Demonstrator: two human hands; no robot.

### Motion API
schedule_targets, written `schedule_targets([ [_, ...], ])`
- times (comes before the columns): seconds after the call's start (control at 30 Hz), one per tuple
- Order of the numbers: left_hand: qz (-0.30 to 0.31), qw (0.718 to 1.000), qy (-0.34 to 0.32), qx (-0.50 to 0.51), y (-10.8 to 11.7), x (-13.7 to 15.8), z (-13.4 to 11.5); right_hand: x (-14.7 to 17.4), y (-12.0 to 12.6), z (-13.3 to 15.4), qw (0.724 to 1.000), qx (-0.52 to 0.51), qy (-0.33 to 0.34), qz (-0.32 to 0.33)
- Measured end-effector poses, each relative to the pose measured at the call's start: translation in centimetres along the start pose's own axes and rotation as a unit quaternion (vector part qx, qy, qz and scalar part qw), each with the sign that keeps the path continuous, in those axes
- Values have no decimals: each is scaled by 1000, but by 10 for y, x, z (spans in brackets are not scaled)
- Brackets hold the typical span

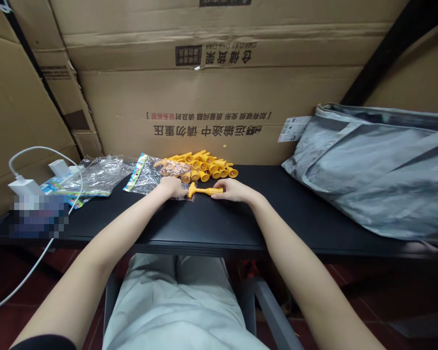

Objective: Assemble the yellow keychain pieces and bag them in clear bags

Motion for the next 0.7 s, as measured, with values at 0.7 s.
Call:
schedule_targets([
  [0.7,-184,966,-99,154,-1,16,-6,-1,-20,15,982,-106,136,-83],
])
Point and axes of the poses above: each hand's wrist, its own x-axis away from the middle knuckle, its own y-axis out of the back of the hand, z = x × y, the point moved 3 cm from there along -x, towards the middle knuckle, and after that the axes turned 13 degrees about -z, right-handed, at the moved point
